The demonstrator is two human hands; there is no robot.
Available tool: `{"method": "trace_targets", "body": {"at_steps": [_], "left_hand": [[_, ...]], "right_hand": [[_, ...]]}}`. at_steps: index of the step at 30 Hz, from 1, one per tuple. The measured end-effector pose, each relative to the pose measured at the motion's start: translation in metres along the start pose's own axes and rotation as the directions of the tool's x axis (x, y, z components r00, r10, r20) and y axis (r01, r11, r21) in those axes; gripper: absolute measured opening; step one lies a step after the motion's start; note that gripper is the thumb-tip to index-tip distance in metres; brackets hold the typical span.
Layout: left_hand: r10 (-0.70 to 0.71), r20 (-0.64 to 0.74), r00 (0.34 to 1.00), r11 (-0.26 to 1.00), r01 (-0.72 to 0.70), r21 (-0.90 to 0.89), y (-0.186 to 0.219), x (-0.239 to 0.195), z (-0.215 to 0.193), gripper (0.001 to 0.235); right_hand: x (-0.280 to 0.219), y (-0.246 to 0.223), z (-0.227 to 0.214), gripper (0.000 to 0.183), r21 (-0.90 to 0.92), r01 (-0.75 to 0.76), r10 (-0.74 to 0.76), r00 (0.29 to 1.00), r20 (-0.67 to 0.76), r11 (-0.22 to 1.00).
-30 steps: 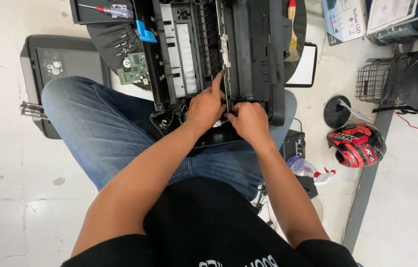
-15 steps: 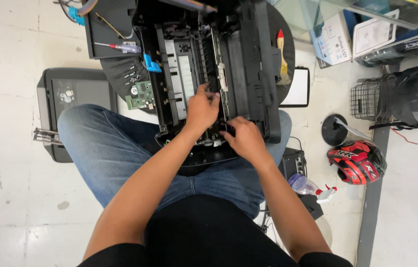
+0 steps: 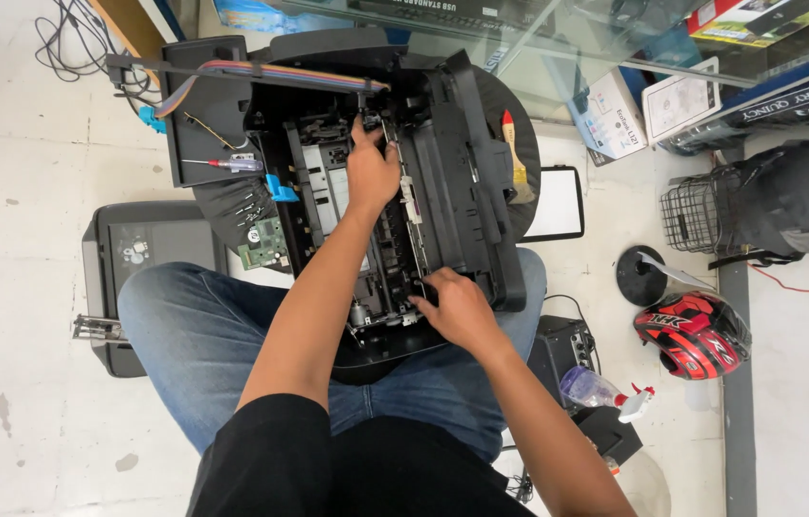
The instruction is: The person works on the internal mechanism of a disassembled printer, manipulating wires, gears, and plastic components with both hands. They adjust and reposition parts within the printer's chassis throughout the clip.
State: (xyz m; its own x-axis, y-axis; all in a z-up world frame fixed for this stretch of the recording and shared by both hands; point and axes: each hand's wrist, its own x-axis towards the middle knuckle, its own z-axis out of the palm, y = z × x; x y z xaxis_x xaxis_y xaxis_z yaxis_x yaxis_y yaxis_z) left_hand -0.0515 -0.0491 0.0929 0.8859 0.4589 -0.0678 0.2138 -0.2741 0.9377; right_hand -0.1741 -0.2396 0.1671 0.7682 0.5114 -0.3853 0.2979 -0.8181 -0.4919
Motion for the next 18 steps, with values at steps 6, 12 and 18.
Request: {"method": "trace_targets", "body": {"at_steps": [6, 12, 18], "left_hand": [[0.026, -0.006, 1.0, 1.0, -0.026, 0.0, -0.023, 0.014, 0.009, 0.068], [0.018, 0.067, 0.998, 0.998, -0.022, 0.065, -0.049, 0.026, -0.012, 0.061], [-0.036, 0.165, 0.986, 0.916, -0.034, 0.4, -0.019, -0.006, -0.036, 0.063]], "right_hand": [[0.0, -0.007, -0.006, 0.048, -0.003, 0.033, -0.033, 0.999, -0.014, 0.999], [-0.001, -0.021, -0.014, 0.053, -0.024, 0.111, -0.111, 0.994, -0.001, 0.994], [0.007, -0.021, -0.008, 0.056, -0.105, 0.143, -0.141, 0.99, 0.027, 0.984]]}}
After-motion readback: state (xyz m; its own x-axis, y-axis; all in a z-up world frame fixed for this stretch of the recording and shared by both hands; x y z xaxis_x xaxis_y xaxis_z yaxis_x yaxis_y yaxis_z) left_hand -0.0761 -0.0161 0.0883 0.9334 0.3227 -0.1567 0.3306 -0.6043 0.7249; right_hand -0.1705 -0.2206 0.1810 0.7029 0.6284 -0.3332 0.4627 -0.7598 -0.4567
